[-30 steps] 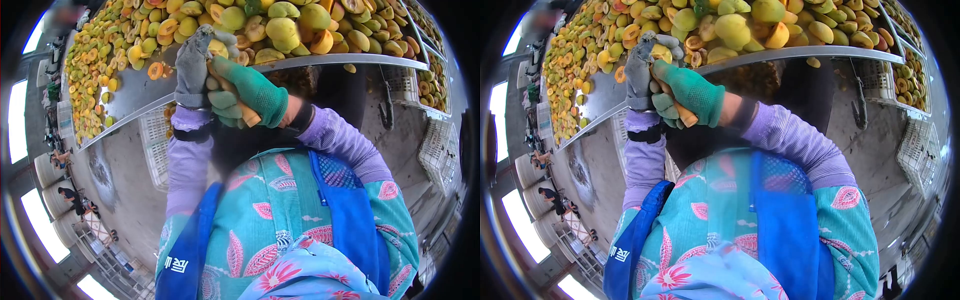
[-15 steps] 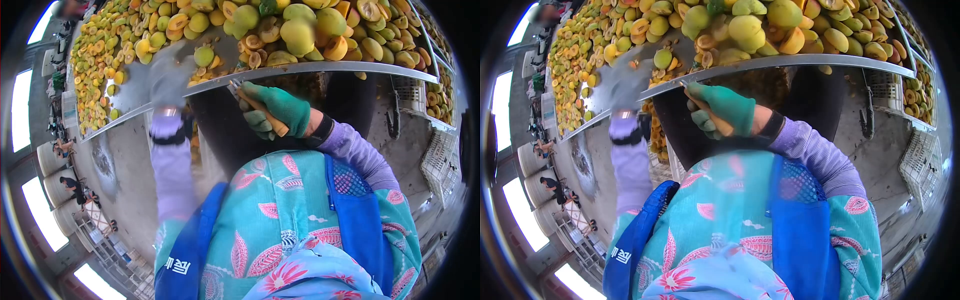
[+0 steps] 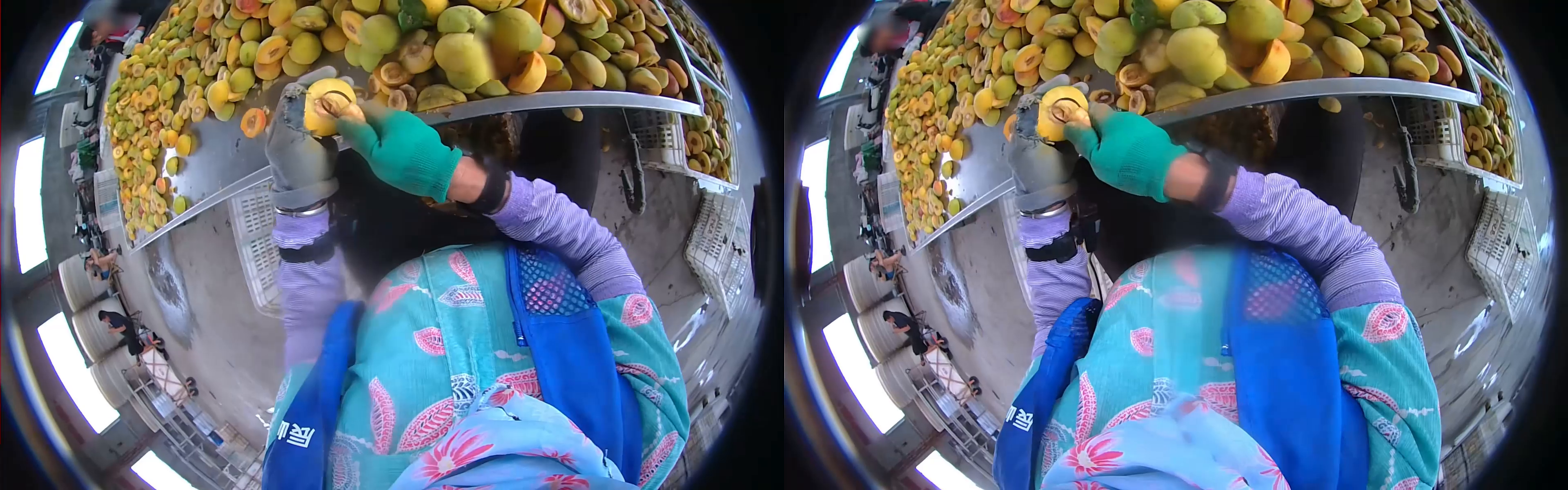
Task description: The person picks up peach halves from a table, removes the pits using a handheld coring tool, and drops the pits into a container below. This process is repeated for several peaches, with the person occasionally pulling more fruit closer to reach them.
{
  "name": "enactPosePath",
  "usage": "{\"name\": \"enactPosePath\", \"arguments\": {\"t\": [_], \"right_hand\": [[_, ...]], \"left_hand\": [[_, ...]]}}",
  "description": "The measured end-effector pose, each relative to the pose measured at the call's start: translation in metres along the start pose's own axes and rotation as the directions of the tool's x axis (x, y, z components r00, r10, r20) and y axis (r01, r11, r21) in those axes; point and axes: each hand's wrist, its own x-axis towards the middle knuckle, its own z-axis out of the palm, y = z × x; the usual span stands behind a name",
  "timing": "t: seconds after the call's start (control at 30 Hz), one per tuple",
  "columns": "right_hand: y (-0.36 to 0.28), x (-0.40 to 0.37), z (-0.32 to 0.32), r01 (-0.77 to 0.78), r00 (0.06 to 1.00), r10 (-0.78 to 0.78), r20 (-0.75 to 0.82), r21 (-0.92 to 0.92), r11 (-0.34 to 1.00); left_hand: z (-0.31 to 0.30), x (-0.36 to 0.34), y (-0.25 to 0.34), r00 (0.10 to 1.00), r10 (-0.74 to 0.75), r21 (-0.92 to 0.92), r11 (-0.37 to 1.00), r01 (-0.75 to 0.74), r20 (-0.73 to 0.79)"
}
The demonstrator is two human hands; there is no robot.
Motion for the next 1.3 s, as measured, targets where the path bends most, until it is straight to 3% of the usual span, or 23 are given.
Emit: {"name": "enactPosePath", "arguments": {"t": [0.03, 0.23, 0.3, 0.37, 0.47, 0.5, 0.6, 0.63, 0.73, 0.8, 0.87, 0.9, 0.93, 0.97, 1.0, 1.03, 1.07, 1.1, 1.13, 1.17, 1.23, 1.27, 1.3], "right_hand": [[-0.001, -0.001, -0.001, 0.003, 1.0, -0.003, -0.007, -0.042, 0.999], [0.008, 0.001, 0.001, 0.13, 0.991, -0.133, -0.014, -0.136, 0.982], [0.01, 0.001, 0.003, 0.117, 0.993, -0.118, -0.003, -0.1, 0.988], [0.015, -0.001, 0.004, 0.099, 0.994, -0.099, 0.039, 0.007, 0.995], [0.021, -0.007, 0.014, 0.061, 0.998, -0.061, -0.005, 0.182, 0.981], [0.021, -0.01, 0.017, 0.05, 0.999, -0.043, -0.032, 0.247, 0.968], [-0.021, -0.01, -0.013, -0.48, 0.872, 0.335, 0.357, 0.49, 0.728], [-0.022, -0.012, -0.011, -0.522, 0.848, 0.362, 0.387, 0.491, 0.697], [-0.021, -0.015, -0.008, -0.537, 0.837, 0.386, 0.389, 0.443, 0.718], [-0.011, -0.018, 0.0, -0.398, 0.908, 0.303, 0.29, 0.371, 0.839], [-0.012, -0.019, -0.005, -0.585, 0.811, 0.421, 0.407, 0.59, 0.556], [-0.016, -0.024, -0.012, -0.648, 0.747, 0.447, 0.493, 0.689, 0.324], [0.0, -0.022, -0.013, -0.613, 0.788, 0.368, 0.493, 0.571, 0.547], [0.024, -0.018, -0.017, -0.57, 0.798, 0.202, 0.567, 0.604, 0.557], [0.048, -0.013, -0.023, -0.533, 0.782, 0.03, 0.623, 0.643, 0.55], [0.057, -0.013, -0.01, -0.08, 0.961, -0.044, 0.273, 0.426, 0.901], [0.046, -0.01, -0.016, -0.433, 0.82, -0.087, 0.566, 0.711, 0.554], [0.035, -0.005, -0.023, -0.79, 0.59, -0.12, 0.799, 0.601, 0.121], [0.039, 0.003, -0.014, -0.786, 0.543, -0.314, 0.779, 0.603, 0.138], [0.023, -0.003, -0.006, -0.71, 0.688, -0.023, 0.726, 0.679, 0.185], [0.03, -0.01, 0.006, -0.584, 0.812, 0.266, 0.52, 0.714, 0.386], [0.062, -0.005, 0.008, -0.525, 0.85, 0.259, 0.46, 0.694, 0.493], [0.061, -0.001, 0.011, -0.561, 0.817, 0.153, 0.556, 0.703, 0.437]], "left_hand": [[0.001, 0.0, 0.008, 0.995, 0.091, 0.213, 0.972, -0.095, 0.029], [0.01, -0.002, 0.002, 0.991, 0.057, 0.215, 0.976, -0.031, -0.117], [0.005, 0.0, 0.005, 0.998, -0.004, 0.072, 0.997, 0.009, -0.063], [-0.004, 0.001, -0.007, 0.983, 0.18, 0.521, 0.838, -0.166, 0.024], [-0.011, 0.015, 0.02, 0.958, -0.03, 0.406, 0.909, -0.093, 0.286], [-0.009, 0.008, 0.005, 0.982, -0.081, 0.017, 0.997, 0.079, 0.17], [0.025, -0.011, 0.02, 0.972, -0.01, -0.177, 0.984, -0.033, -0.236], [0.034, -0.021, 0.017, 0.95, -0.176, -0.356, 0.932, 0.076, -0.257], [0.019, -0.018, -0.004, 0.974, -0.198, -0.329, 0.932, 0.152, -0.112], [0.015, -0.01, -0.005, 0.994, -0.112, -0.197, 0.974, 0.113, 0.019], [0.018, 0.0, 0.009, 0.97, -0.241, 0.005, 0.97, 0.241, 0.026], [0.016, -0.004, -0.067, 0.993, 0.119, 0.73, 0.677, -0.091, 0.013], [0.023, -0.006, -0.06, 0.987, 0.156, 0.656, 0.74, -0.15, 0.051], [0.039, -0.001, -0.048, 0.998, 0.055, 0.065, 0.996, -0.055, -0.002], [0.049, 0.004, -0.051, 0.996, 0.076, -0.467, 0.88, -0.086, -0.04], [0.052, 0.007, -0.055, 0.985, 0.161, -0.696, 0.7, -0.16, -0.064], [0.027, 0.013, -0.03, 0.989, 0.142, -0.325, 0.938, -0.12, 0.046], [0.013, 0.019, -0.008, 0.989, 0.042, 0.083, 0.995, -0.054, 0.143], [0.009, 0.022, 0.006, 0.973, -0.106, 0.451, 0.892, 0.002, 0.206], [0.004, 0.02, 0.025, 0.969, -0.221, 0.44, 0.885, 0.15, 0.113], [-0.002, 0.015, 0.038, 0.901, -0.43, 0.345, 0.838, 0.422, -0.058], [-0.005, 0.016, 0.026, 0.967, -0.253, 0.539, 0.82, 0.194, 0.036], [-0.006, 0.017, 0.011, 0.982, -0.089, 0.682, 0.729, -0.051, 0.169]]}}
